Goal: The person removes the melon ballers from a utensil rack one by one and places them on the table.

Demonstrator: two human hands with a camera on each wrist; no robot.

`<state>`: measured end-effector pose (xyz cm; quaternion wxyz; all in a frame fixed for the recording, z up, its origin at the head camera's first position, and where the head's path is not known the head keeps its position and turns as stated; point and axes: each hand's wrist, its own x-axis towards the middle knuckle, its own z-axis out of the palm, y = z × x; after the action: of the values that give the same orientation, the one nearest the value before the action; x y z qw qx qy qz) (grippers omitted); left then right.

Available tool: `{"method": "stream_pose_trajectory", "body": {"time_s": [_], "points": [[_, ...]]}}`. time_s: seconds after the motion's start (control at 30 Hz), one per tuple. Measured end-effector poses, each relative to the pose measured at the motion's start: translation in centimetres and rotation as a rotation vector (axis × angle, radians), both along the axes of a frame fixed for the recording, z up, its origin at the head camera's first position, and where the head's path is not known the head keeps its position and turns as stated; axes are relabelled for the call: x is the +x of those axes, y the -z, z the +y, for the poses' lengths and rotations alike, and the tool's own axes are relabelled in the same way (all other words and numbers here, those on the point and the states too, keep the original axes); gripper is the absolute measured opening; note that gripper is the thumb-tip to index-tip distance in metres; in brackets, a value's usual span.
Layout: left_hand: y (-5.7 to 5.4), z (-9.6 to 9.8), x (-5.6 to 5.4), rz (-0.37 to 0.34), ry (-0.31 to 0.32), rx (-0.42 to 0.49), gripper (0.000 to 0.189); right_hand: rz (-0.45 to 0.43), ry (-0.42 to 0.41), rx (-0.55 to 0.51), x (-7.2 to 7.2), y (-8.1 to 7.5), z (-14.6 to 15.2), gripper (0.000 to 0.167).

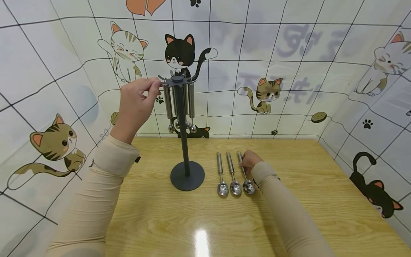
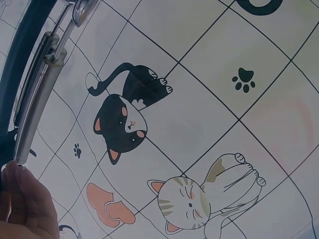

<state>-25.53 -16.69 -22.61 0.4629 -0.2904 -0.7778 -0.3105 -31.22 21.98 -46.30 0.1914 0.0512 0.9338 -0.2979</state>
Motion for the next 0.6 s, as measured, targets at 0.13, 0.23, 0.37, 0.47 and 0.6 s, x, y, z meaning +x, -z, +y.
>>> {"method": "stream_pose_trajectory", "body": {"time_s": [0.13,0.23,0.37,0.47,0.6], "points": [[-0.1,0.2,0.1,-0.01,-0.003,0.006,0.036,-0.003,-0.003,-0.028,0.3,0.0,0.3,0.052],[-0.2,0.3,0.2,-0.015,-0.003,0.004,0.036,0.005,-0.017,-0.031,0.4,-0.2,0.9,0.049],[-0.4,0.4,0.3,-0.022,-0.004,0.001,0.036,0.057,-0.05,0.04,0.6,-0.8,1.5,0.047],[-0.4,0.4,0.4,-0.031,-0.011,0.004,0.036,0.063,-0.025,0.0,0.8,-1.9,1.4,0.05],[-0.3,0.3,0.4,-0.036,-0.023,0.007,0.036,0.072,-0.001,-0.132,0.9,-4.2,0.5,0.052]]}}
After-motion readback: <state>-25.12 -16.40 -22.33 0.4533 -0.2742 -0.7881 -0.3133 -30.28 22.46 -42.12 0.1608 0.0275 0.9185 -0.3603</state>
